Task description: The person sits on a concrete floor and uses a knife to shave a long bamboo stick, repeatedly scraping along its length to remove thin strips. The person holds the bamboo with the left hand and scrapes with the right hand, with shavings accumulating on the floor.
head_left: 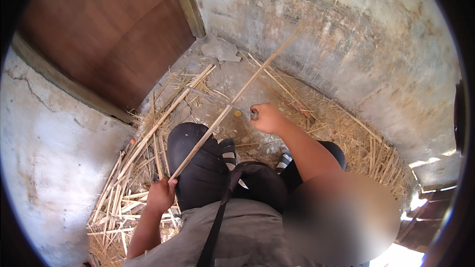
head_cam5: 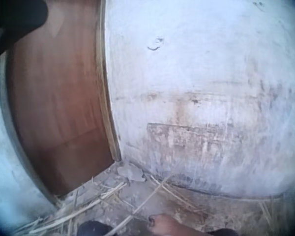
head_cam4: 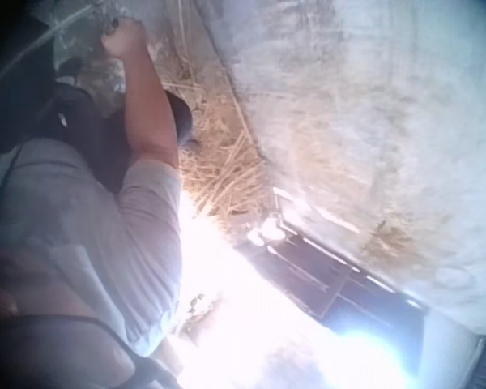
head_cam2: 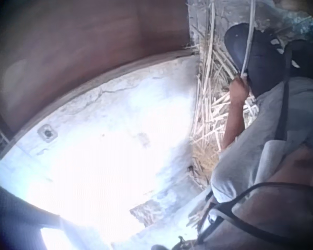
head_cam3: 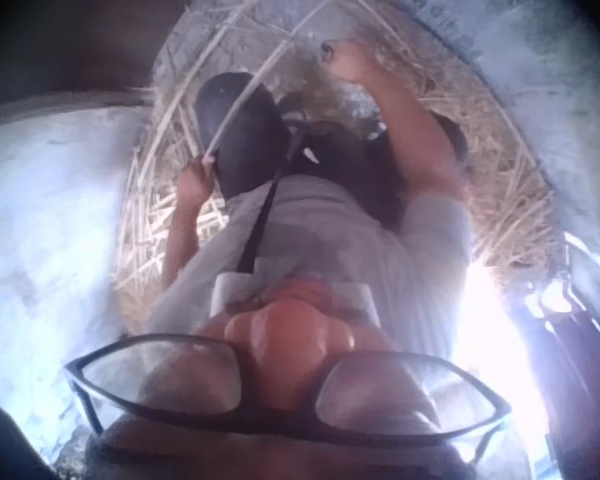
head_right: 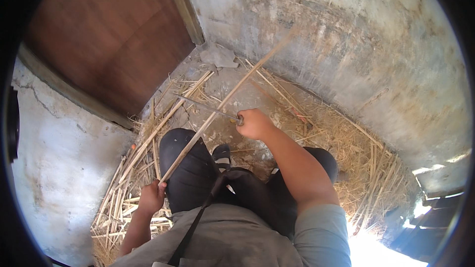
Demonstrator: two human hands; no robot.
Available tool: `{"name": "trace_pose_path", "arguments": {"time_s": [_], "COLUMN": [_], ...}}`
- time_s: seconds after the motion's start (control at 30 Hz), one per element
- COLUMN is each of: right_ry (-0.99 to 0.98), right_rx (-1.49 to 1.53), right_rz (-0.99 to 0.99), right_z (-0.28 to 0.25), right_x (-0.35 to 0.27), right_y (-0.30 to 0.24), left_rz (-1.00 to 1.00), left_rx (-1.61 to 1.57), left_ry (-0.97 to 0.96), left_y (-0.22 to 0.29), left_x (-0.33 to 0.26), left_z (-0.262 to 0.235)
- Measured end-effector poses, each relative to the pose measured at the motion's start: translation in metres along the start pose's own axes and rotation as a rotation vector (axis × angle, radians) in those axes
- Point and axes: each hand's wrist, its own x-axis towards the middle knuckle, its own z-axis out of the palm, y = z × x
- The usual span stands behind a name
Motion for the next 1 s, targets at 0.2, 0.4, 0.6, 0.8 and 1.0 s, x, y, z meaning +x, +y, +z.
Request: {"name": "trace_pose_path", "arguments": {"time_s": [0.2, 0.4, 0.6, 0.8, 1.0], "right_ry": [-0.081, 0.062, -0.01, 0.101, 0.002], "right_rx": [-0.233, -0.104, -0.291, -0.221, -0.245], "right_rz": [-0.115, -0.128, -0.183, -0.11, -0.168], "right_z": [-0.016, -0.004, -0.005, -0.01, 0.005], "right_x": [-0.015, -0.005, -0.015, -0.004, -0.006], "right_y": [-0.028, -0.038, -0.045, -0.036, -0.044], "left_rz": [0.092, -0.07, 0.077, -0.016, 0.041], "left_rx": [0.048, -0.006, 0.014, -0.084, -0.063], "left_ry": [0.088, 0.103, 0.144, 0.123, 0.178], "left_y": [-0.017, -0.005, -0.031, -0.031, -0.032], "left_x": [0.008, 0.005, 0.006, 0.002, -0.009], "left_z": [0.02, 0.013, 0.031, 0.023, 0.035]}}
